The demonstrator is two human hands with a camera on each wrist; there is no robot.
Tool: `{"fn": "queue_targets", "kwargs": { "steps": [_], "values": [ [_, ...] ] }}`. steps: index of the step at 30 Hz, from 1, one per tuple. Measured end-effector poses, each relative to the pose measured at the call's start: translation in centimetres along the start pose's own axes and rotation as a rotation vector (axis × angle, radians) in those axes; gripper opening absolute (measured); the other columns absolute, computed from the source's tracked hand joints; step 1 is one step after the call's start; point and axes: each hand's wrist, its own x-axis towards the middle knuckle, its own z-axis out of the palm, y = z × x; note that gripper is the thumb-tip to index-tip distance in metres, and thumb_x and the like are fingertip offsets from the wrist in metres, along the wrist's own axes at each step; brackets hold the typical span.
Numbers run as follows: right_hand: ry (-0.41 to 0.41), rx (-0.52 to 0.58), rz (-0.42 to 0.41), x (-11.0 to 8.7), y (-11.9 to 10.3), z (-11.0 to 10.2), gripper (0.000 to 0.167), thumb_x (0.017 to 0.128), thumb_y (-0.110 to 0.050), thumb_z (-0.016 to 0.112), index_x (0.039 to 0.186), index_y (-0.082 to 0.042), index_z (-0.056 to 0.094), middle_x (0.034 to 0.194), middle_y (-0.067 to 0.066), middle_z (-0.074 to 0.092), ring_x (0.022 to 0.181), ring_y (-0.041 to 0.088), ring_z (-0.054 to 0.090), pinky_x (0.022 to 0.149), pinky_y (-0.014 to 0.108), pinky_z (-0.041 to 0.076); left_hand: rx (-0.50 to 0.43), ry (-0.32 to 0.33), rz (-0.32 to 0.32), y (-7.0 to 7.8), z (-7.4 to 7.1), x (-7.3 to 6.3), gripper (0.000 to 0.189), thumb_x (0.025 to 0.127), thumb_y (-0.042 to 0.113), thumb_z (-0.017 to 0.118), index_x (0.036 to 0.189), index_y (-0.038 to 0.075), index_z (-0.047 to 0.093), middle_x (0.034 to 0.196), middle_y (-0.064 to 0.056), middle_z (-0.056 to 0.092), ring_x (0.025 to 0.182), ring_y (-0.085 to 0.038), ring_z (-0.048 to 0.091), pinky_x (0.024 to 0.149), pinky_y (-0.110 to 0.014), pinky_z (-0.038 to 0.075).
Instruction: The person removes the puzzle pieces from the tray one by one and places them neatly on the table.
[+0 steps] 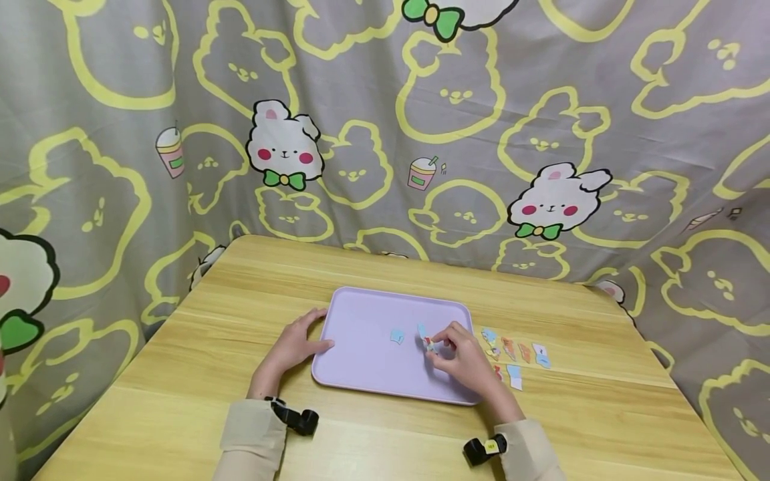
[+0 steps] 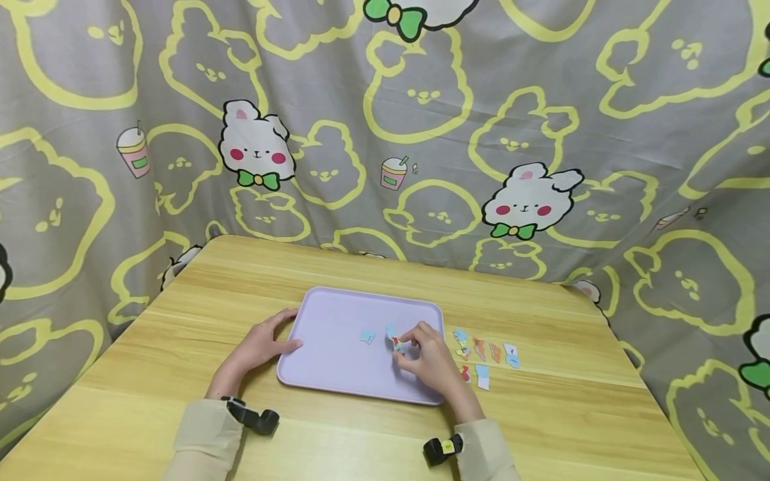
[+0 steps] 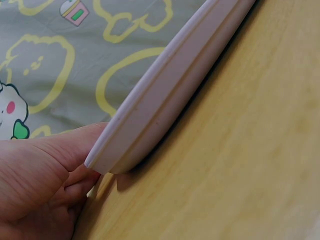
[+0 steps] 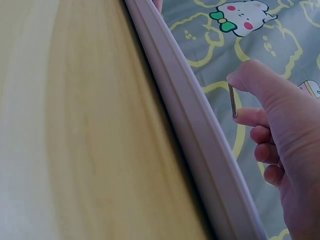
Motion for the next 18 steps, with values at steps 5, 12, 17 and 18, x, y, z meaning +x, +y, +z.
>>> {"fn": "queue_targets", "kwargs": {
  "steps": [5,12,17,18],
  "values": [
    [0.012,-0.006,0.004,-0.4,0.3,-0.3,0.021,0.074,-0.015,0.083,0.088,-0.012,0.068,0.077,0.002,0.053,0.070,0.013,0.048,0.059,0.017,0.041,-0.001,0.001,0.007,0.0,0.1,0.0,0.070,0.089,0.025,0.071,0.150,0.008,0.039,0.159,-0.027,0.024,0.146,-0.049,0.023,0.118,-0.064,0.022],
    [0.015,-0.018,0.023,-0.9,0.6,-0.9,0.021,0.074,-0.014,0.083,0.089,-0.012,0.068,0.076,0.002,0.052,0.069,0.014,0.047,0.059,0.017,0.039,-0.001,-0.003,0.006,0.0,0.0,0.0,0.070,0.090,0.025,0.071,0.150,0.008,0.039,0.159,-0.027,0.024,0.146,-0.050,0.023,0.118,-0.064,0.023],
    [0.001,-0.036,0.051,-1.3,0.9,-1.3,0.021,0.075,-0.013,0.082,0.090,-0.012,0.067,0.077,0.000,0.052,0.070,0.012,0.045,0.060,0.018,0.038,0.003,-0.004,0.010,0.0,-0.1,0.0,0.070,0.090,0.025,0.071,0.149,0.008,0.039,0.158,-0.028,0.024,0.145,-0.049,0.023,0.118,-0.064,0.023],
    [-0.004,-0.040,0.062,-1.3,0.9,-1.4,0.021,0.075,-0.013,0.082,0.090,-0.013,0.067,0.077,-0.001,0.051,0.071,0.011,0.044,0.060,0.018,0.038,0.003,-0.004,0.010,0.0,-0.1,0.0,0.070,0.090,0.025,0.071,0.149,0.008,0.039,0.158,-0.028,0.024,0.145,-0.049,0.023,0.118,-0.064,0.023]
  ]
}}
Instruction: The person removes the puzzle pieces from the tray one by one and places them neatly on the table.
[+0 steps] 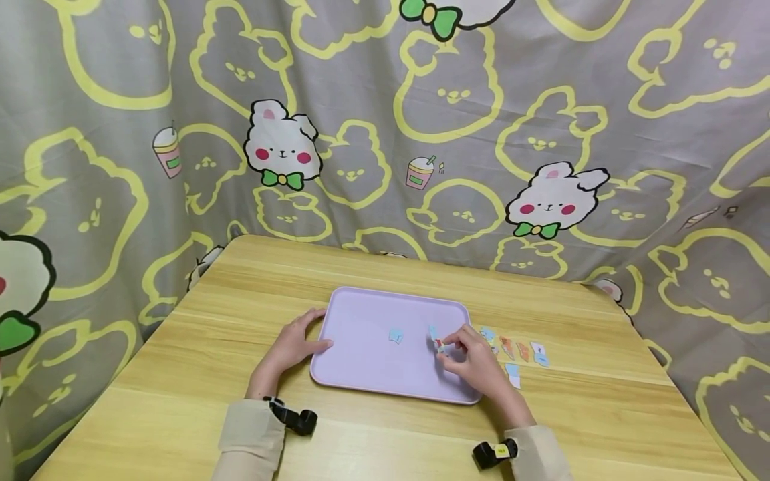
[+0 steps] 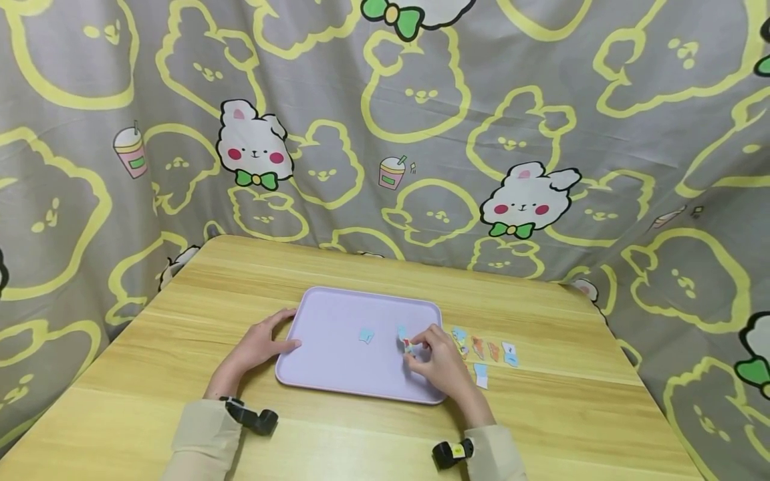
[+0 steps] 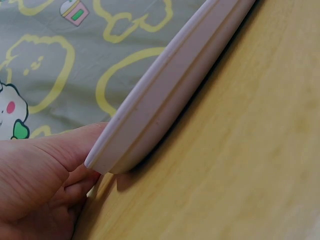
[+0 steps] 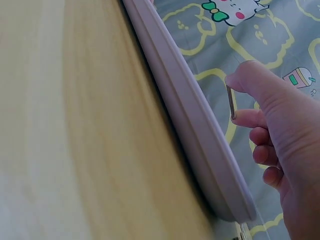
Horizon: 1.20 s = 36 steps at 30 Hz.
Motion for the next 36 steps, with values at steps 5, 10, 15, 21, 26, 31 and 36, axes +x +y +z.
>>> {"fn": "queue_targets", "kwargs": {
  "steps": [5,10,15,21,26,31,36],
  "values": [
    [-0.005,-0.007,0.026,-0.4,0.3,-0.4,0.021,0.076,-0.013,0.082,0.090,-0.013,0.066,0.078,-0.001,0.051,0.071,0.010,0.044,0.060,0.018,0.038,-0.005,-0.003,-0.005,0.0,0.0,0.0,0.070,0.090,0.025,0.071,0.150,0.008,0.039,0.159,-0.027,0.024,0.146,-0.049,0.023,0.118,-0.063,0.023],
    [0.010,-0.008,0.011,-0.7,0.6,-0.8,0.021,0.075,-0.012,0.082,0.089,-0.011,0.066,0.078,0.000,0.052,0.070,0.011,0.045,0.059,0.018,0.038,-0.006,-0.005,-0.009,-0.1,0.0,0.1,0.070,0.090,0.025,0.071,0.150,0.008,0.038,0.159,-0.026,0.023,0.146,-0.049,0.022,0.118,-0.063,0.023],
    [0.011,0.001,0.017,-0.9,0.9,-1.2,0.021,0.074,-0.010,0.082,0.089,-0.011,0.066,0.078,0.001,0.053,0.070,0.011,0.045,0.059,0.017,0.039,-0.005,-0.006,-0.012,-0.1,0.0,0.1,0.071,0.090,0.026,0.071,0.150,0.009,0.038,0.160,-0.026,0.023,0.146,-0.049,0.022,0.118,-0.064,0.022],
    [0.017,-0.022,0.033,-1.4,1.3,-1.6,0.021,0.073,-0.010,0.083,0.088,-0.010,0.067,0.076,0.001,0.051,0.068,0.008,0.043,0.057,0.017,0.037,-0.007,-0.011,-0.020,-0.1,0.1,0.2,0.071,0.090,0.026,0.070,0.151,0.010,0.037,0.160,-0.025,0.022,0.146,-0.049,0.021,0.118,-0.065,0.022],
    [0.047,-0.074,0.007,-1.8,1.8,-2.0,0.022,0.072,-0.012,0.084,0.086,-0.010,0.067,0.073,-0.002,0.049,0.068,0.004,0.040,0.065,0.021,0.034,-0.006,-0.011,-0.020,-0.1,0.1,0.2,0.071,0.090,0.026,0.070,0.151,0.010,0.037,0.160,-0.025,0.021,0.146,-0.049,0.021,0.118,-0.065,0.022],
    [0.044,-0.095,0.017,-2.1,2.1,-2.4,0.022,0.072,-0.012,0.084,0.086,-0.011,0.067,0.073,-0.004,0.047,0.069,0.006,0.040,0.068,0.023,0.032,-0.011,-0.012,-0.022,-0.2,0.1,0.2,0.072,0.090,0.026,0.071,0.151,0.010,0.037,0.160,-0.025,0.021,0.146,-0.049,0.021,0.118,-0.065,0.022],
    [0.022,-0.099,0.066,-2.4,2.2,-2.9,0.020,0.073,-0.012,0.082,0.087,-0.010,0.067,0.075,-0.003,0.049,0.072,0.008,0.041,0.062,0.020,0.034,-0.003,-0.013,-0.019,-0.1,0.0,0.2,0.072,0.090,0.028,0.071,0.151,0.010,0.037,0.160,-0.025,0.021,0.146,-0.049,0.021,0.118,-0.064,0.022]
  ]
}}
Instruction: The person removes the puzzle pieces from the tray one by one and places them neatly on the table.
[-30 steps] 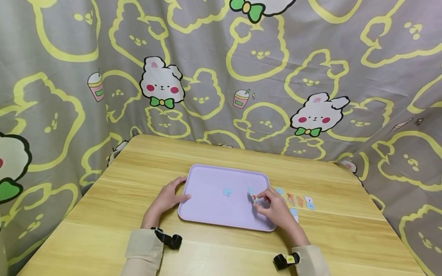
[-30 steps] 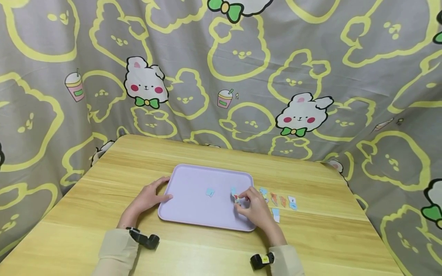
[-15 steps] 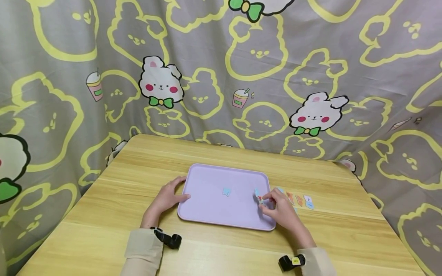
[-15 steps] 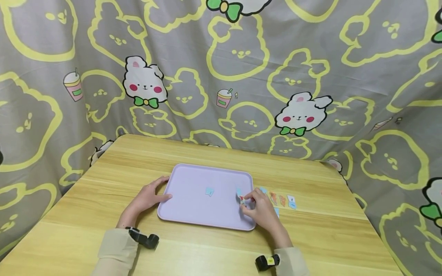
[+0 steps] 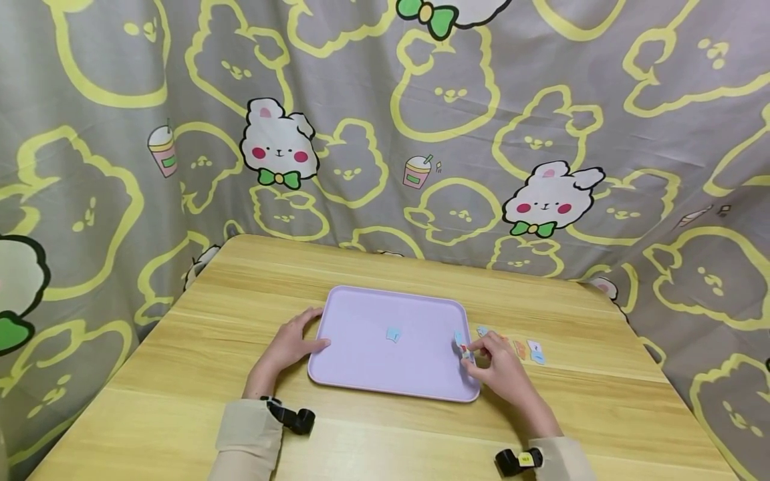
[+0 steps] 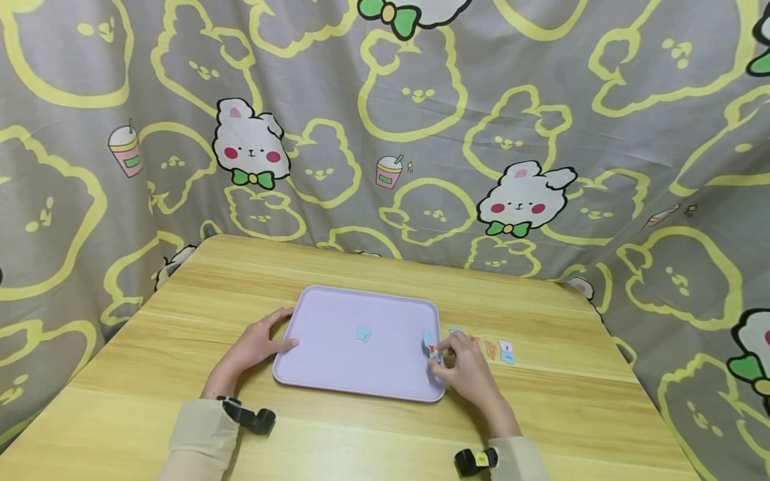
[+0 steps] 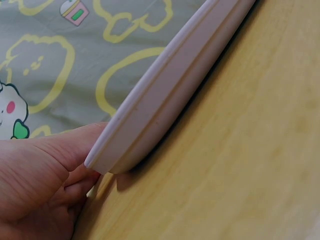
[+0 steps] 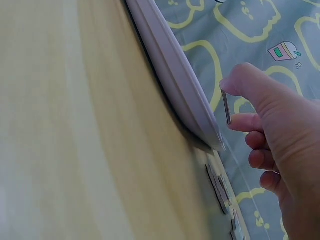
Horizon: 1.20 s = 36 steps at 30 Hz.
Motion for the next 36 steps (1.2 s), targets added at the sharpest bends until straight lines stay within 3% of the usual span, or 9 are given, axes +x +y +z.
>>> {"fn": "queue_targets", "kwargs": {
  "steps": [10,14,17,19,23,26,28,31,36],
  "values": [
    [0.042,-0.034,-0.024,-0.7,0.8,-0.5,0.021,0.071,-0.010,0.083,0.086,-0.012,0.069,0.071,-0.005,0.048,0.067,0.002,0.038,0.077,0.030,0.023,0.006,0.001,-0.001,0.0,0.1,0.0,0.071,0.090,0.028,0.071,0.150,0.010,0.038,0.160,-0.025,0.022,0.146,-0.050,0.021,0.118,-0.065,0.022],
    [0.047,-0.040,-0.026,-1.0,1.2,-0.8,0.021,0.071,-0.010,0.083,0.087,-0.010,0.069,0.072,-0.005,0.049,0.068,0.004,0.040,0.077,0.028,0.026,0.003,-0.003,-0.008,0.0,0.0,0.0,0.071,0.090,0.027,0.070,0.151,0.011,0.037,0.161,-0.025,0.021,0.146,-0.049,0.021,0.118,-0.065,0.022],
    [0.035,-0.048,-0.002,-1.2,1.5,-1.1,0.021,0.072,-0.012,0.082,0.087,-0.009,0.068,0.078,-0.002,0.056,0.081,0.013,0.054,0.081,0.029,0.040,0.006,-0.002,-0.007,-0.1,0.0,0.0,0.071,0.090,0.026,0.070,0.151,0.011,0.037,0.160,-0.025,0.021,0.146,-0.050,0.021,0.117,-0.065,0.022],
    [0.024,-0.040,0.014,-1.3,1.7,-1.2,0.021,0.072,-0.012,0.082,0.087,-0.008,0.067,0.087,0.003,0.063,0.097,0.026,0.061,0.090,0.040,0.049,0.009,0.001,-0.005,0.0,0.0,0.0,0.071,0.090,0.026,0.070,0.151,0.010,0.037,0.160,-0.026,0.022,0.146,-0.050,0.022,0.117,-0.066,0.023],
    [0.023,-0.047,0.023,-1.5,2.2,-1.5,0.022,0.072,-0.012,0.083,0.087,-0.009,0.066,0.095,0.004,0.067,0.111,0.037,0.061,0.085,0.043,0.053,0.012,0.008,-0.002,0.0,0.0,-0.1,0.070,0.090,0.026,0.071,0.150,0.010,0.038,0.160,-0.026,0.023,0.145,-0.050,0.022,0.117,-0.065,0.023],
    [0.036,-0.064,0.010,-1.7,2.4,-1.6,0.024,0.071,-0.012,0.084,0.087,-0.010,0.066,0.087,0.000,0.062,0.093,0.024,0.062,0.068,0.028,0.046,0.011,0.010,-0.002,0.0,0.0,-0.1,0.070,0.090,0.026,0.071,0.150,0.010,0.039,0.159,-0.026,0.023,0.145,-0.050,0.023,0.117,-0.065,0.023],
    [0.040,-0.061,0.008,-1.9,2.6,-1.8,0.023,0.071,-0.011,0.083,0.087,-0.009,0.066,0.084,0.000,0.059,0.084,0.018,0.060,0.064,0.024,0.044,0.010,0.010,0.000,-0.1,0.0,-0.1,0.070,0.089,0.026,0.071,0.150,0.010,0.039,0.159,-0.026,0.024,0.145,-0.050,0.023,0.118,-0.065,0.023],
    [0.041,-0.059,0.013,-2.3,2.9,-2.1,0.022,0.071,-0.011,0.083,0.087,-0.009,0.067,0.076,-0.003,0.051,0.068,0.006,0.043,0.057,0.019,0.037,0.008,0.011,0.004,-0.2,0.0,0.0,0.071,0.089,0.026,0.072,0.149,0.009,0.039,0.159,-0.026,0.024,0.145,-0.050,0.024,0.118,-0.064,0.023],
    [0.062,-0.084,0.019,-2.9,3.4,-2.5,0.022,0.069,-0.011,0.084,0.084,-0.010,0.067,0.074,-0.004,0.052,0.066,0.005,0.042,0.056,0.019,0.036,0.009,0.014,0.010,-0.2,0.1,0.1,0.071,0.089,0.026,0.072,0.149,0.009,0.040,0.158,-0.027,0.025,0.145,-0.050,0.024,0.118,-0.063,0.023]
  ]
}}
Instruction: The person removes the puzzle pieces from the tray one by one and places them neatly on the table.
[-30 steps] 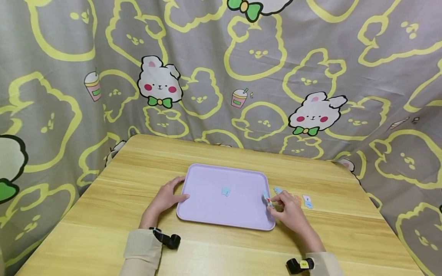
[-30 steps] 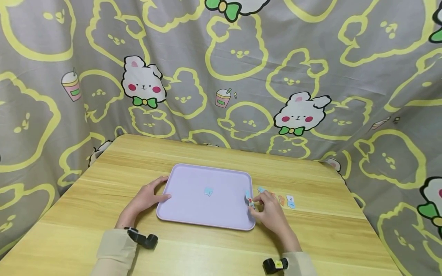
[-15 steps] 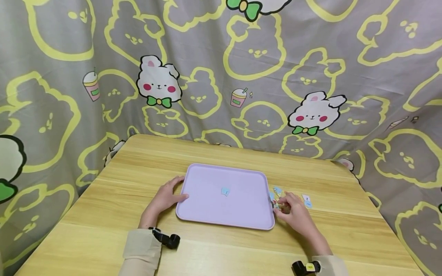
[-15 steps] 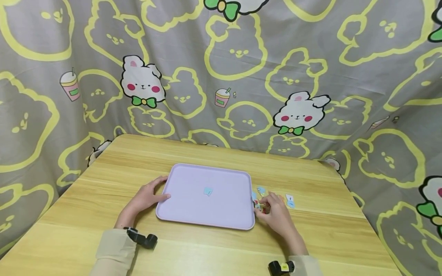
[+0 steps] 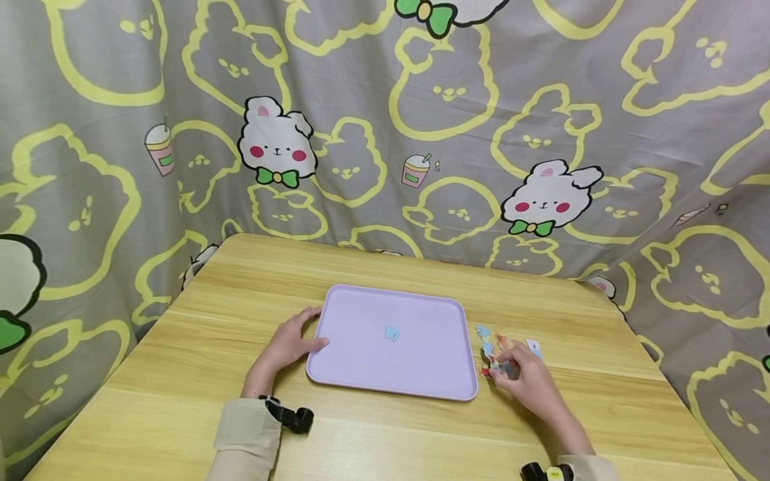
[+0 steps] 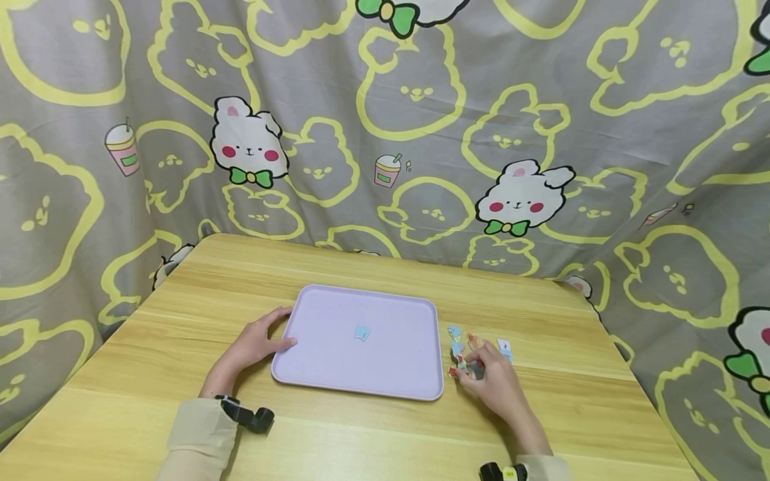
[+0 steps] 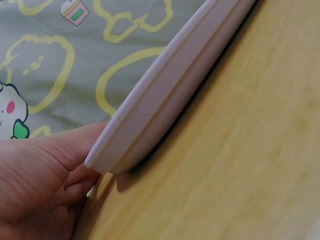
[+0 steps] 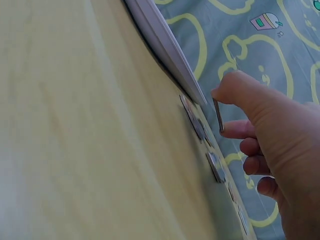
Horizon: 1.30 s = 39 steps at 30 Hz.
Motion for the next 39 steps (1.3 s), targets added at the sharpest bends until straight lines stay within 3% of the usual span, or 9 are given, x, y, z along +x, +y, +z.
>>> {"fn": "queue_targets", "kwargs": {
  "steps": [1,4,11,28,39],
  "values": [
    [0.007,-0.011,-0.003,0.0,0.1,-0.1,0.022,0.069,-0.011,0.084,0.083,-0.010,0.067,0.076,-0.003,0.056,0.069,0.007,0.049,0.058,0.022,0.040,-0.001,0.000,0.000,0.0,0.0,0.0,0.071,0.089,0.026,0.072,0.149,0.009,0.039,0.158,-0.027,0.025,0.145,-0.050,0.024,0.118,-0.063,0.023],
    [0.009,-0.031,0.012,-0.2,0.3,-0.4,0.022,0.069,-0.012,0.084,0.083,-0.010,0.067,0.079,-0.002,0.059,0.072,0.012,0.052,0.060,0.024,0.042,-0.006,-0.004,0.000,0.0,0.0,0.0,0.071,0.089,0.027,0.071,0.150,0.009,0.039,0.159,-0.028,0.024,0.146,-0.050,0.023,0.118,-0.064,0.023],
    [-0.020,-0.036,0.060,-0.9,0.9,-1.3,0.021,0.071,-0.013,0.083,0.085,-0.010,0.068,0.075,-0.004,0.051,0.067,0.001,0.039,0.055,0.018,0.036,-0.011,-0.009,0.000,0.2,0.0,0.0,0.071,0.090,0.026,0.071,0.150,0.008,0.037,0.159,-0.027,0.023,0.146,-0.049,0.022,0.118,-0.064,0.022],
    [-0.081,-0.095,0.129,-2.2,2.3,-3.2,0.018,0.075,-0.016,0.082,0.088,-0.010,0.070,0.083,-0.005,0.059,0.070,0.000,0.042,0.059,0.020,0.039,-0.007,-0.010,-0.004,0.3,0.0,-0.1,0.071,0.090,0.026,0.071,0.150,0.008,0.037,0.159,-0.026,0.023,0.146,-0.049,0.022,0.118,-0.064,0.023],
    [-0.122,-0.109,0.152,-2.5,2.4,-3.8,0.017,0.076,-0.019,0.082,0.086,-0.010,0.070,0.079,-0.004,0.056,0.069,0.002,0.040,0.058,0.020,0.037,-0.004,-0.004,0.006,0.3,-0.1,-0.2,0.071,0.090,0.025,0.071,0.150,0.008,0.038,0.159,-0.027,0.024,0.146,-0.049,0.023,0.119,-0.063,0.022]
  ]
}}
